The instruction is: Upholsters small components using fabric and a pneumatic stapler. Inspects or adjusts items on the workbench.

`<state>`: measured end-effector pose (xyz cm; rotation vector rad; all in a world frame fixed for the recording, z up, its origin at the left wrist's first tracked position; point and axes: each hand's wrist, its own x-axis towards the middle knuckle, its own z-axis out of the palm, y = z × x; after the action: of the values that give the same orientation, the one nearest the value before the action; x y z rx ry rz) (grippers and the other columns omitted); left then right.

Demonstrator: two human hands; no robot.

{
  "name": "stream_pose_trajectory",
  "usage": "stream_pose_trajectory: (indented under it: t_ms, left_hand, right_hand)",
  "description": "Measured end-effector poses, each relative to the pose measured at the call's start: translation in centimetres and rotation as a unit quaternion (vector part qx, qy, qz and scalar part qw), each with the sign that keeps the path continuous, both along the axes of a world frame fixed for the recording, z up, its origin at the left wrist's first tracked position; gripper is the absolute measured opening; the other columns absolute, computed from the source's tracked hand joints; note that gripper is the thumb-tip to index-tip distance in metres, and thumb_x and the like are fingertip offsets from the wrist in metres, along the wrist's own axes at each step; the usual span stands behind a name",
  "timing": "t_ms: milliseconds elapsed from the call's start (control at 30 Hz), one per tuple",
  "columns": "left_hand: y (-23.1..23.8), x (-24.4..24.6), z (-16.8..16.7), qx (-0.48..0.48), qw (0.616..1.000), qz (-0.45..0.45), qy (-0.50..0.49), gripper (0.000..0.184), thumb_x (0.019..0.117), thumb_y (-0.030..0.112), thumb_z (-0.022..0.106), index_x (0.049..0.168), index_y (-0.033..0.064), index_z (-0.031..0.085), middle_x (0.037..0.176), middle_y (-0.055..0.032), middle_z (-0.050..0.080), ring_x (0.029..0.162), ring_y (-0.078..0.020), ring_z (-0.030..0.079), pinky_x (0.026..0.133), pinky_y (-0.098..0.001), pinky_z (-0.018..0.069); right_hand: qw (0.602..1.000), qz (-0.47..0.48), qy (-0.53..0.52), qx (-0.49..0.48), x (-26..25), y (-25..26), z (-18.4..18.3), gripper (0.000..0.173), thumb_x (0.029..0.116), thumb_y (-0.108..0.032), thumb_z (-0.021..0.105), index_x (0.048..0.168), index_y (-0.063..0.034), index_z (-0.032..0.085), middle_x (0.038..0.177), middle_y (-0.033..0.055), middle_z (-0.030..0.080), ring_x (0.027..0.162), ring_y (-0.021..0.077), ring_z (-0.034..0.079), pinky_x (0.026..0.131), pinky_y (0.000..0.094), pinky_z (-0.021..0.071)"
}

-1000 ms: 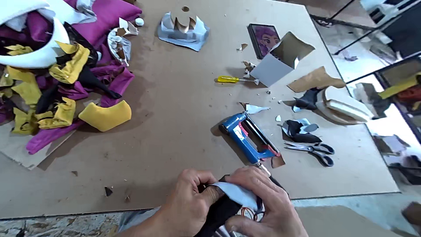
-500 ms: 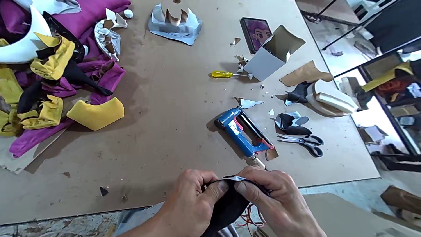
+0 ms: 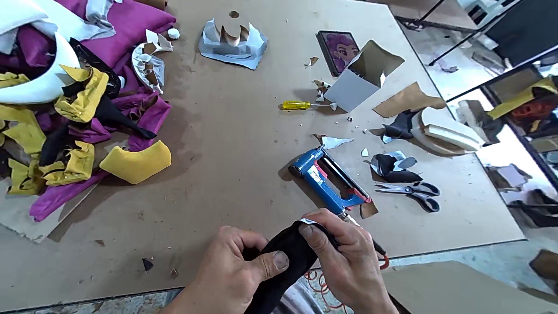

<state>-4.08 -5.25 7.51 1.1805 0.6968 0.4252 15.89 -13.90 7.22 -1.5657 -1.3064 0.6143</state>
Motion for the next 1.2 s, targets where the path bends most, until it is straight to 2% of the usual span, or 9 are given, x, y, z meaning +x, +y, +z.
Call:
stream_pose_trajectory:
  t_ms: [300,533,600,667,833,900,1033,1100,1200]
  left_hand:
    - [-0.6,0.7,-1.3,-0.048,0.998,-0.025,0.011,0.014,0.0916,0.016,0.073,0.079,0.0102,0.070,0.067,0.0061,0.064,0.059,-0.0005,0.060,0.055,-0.0192,0.0504]
    - [0.7,1.9,-0.3,-0.017,0.998,-0.025,0.053,0.013,0.0962,0.019,0.066,0.086,0.0111,0.067,0.070,0.0053,0.063,0.061,-0.0030,0.061,0.057,-0.0210,0.0518]
    - [1.5,2.5,-0.7,0.170,0.976,0.055,0.121,0.016,0.0963,0.026,0.065,0.088,0.0135,0.070,0.070,0.0070,0.063,0.061,-0.0021,0.060,0.056,-0.0207,0.0512]
    - [2.3,3.4,-2.8,0.377,0.897,0.129,0.192,0.021,0.0959,0.031,0.062,0.087,0.0147,0.071,0.073,0.0072,0.065,0.063,-0.0017,0.061,0.058,-0.0214,0.0535]
    - [1.2,4.3,-11.6,0.474,0.835,0.146,0.237,0.017,0.0907,0.020,0.064,0.084,0.0060,0.070,0.077,-0.0045,0.068,0.069,-0.0159,0.068,0.064,-0.0336,0.0590]
    - [1.2,4.2,-13.3,0.461,0.832,0.168,0.259,0.015,0.0888,0.020,0.066,0.084,0.0065,0.069,0.076,-0.0037,0.068,0.068,-0.0153,0.068,0.062,-0.0342,0.0590]
    - [1.2,4.1,-13.4,0.427,0.841,0.150,0.298,0.018,0.0905,0.024,0.067,0.085,0.0068,0.071,0.074,-0.0030,0.068,0.065,-0.0158,0.067,0.060,-0.0359,0.0577]
    - [1.8,4.3,-13.0,0.407,0.846,0.126,0.320,0.019,0.0929,0.024,0.064,0.088,0.0068,0.071,0.075,-0.0039,0.068,0.066,-0.0183,0.068,0.060,-0.0393,0.0572]
    - [2.2,4.5,-12.9,0.394,0.844,0.104,0.349,0.019,0.0945,0.023,0.061,0.087,0.0076,0.071,0.075,-0.0044,0.068,0.067,-0.0197,0.069,0.060,-0.0408,0.0568]
  right_hand:
    - [0.994,0.076,0.058,-0.057,0.8,-2.0,-0.1,0.026,0.1018,-0.037,0.061,0.096,-0.0148,0.072,0.089,-0.0052,0.070,0.086,0.0041,0.063,0.084,0.0311,0.0495]
    - [0.994,-0.091,0.022,0.049,-0.4,1.3,-1.7,0.018,0.0984,-0.022,0.065,0.089,-0.0120,0.076,0.076,-0.0065,0.071,0.067,-0.0006,0.064,0.060,0.0184,0.0538]
    - [0.975,-0.194,0.068,0.088,-1.4,4.1,-3.5,0.022,0.1032,-0.020,0.057,0.115,-0.0076,0.071,0.107,0.0022,0.075,0.096,0.0114,0.071,0.083,0.0311,0.0609]
    - [0.944,-0.224,0.237,0.061,-2.6,6.4,-5.6,0.048,0.1098,-0.025,0.033,0.152,-0.0052,0.043,0.146,0.0074,0.056,0.134,0.0160,0.053,0.113,0.0384,0.0447]
    - [0.735,-0.321,0.586,-0.109,-7.0,8.8,-7.2,0.061,0.1106,-0.052,0.019,0.121,-0.0081,0.060,0.101,0.0093,0.070,0.092,0.0166,0.069,0.078,0.0367,0.0583]
    - [0.766,-0.224,0.586,-0.141,-6.6,6.3,-6.7,0.063,0.1115,-0.044,0.016,0.148,-0.0039,0.047,0.143,0.0124,0.058,0.132,0.0186,0.054,0.111,0.0381,0.0446]
    - [0.980,-0.142,0.082,-0.115,1.2,0.8,-6.8,0.039,0.1030,-0.017,0.048,0.136,-0.0028,0.063,0.137,0.0086,0.066,0.127,0.0203,0.063,0.105,0.0423,0.0544]
    - [0.938,-0.195,-0.231,-0.171,7.2,0.1,-8.2,0.053,0.0919,-0.029,0.068,0.140,-0.0078,0.061,0.139,0.0195,0.061,0.128,0.0378,0.059,0.099,0.0600,0.0514]
    - [0.875,-0.168,-0.344,-0.296,12.4,0.9,-10.7,0.084,0.0831,-0.045,0.081,0.152,-0.0102,0.049,0.124,0.0305,0.062,0.113,0.0526,0.059,0.090,0.0692,0.0488]
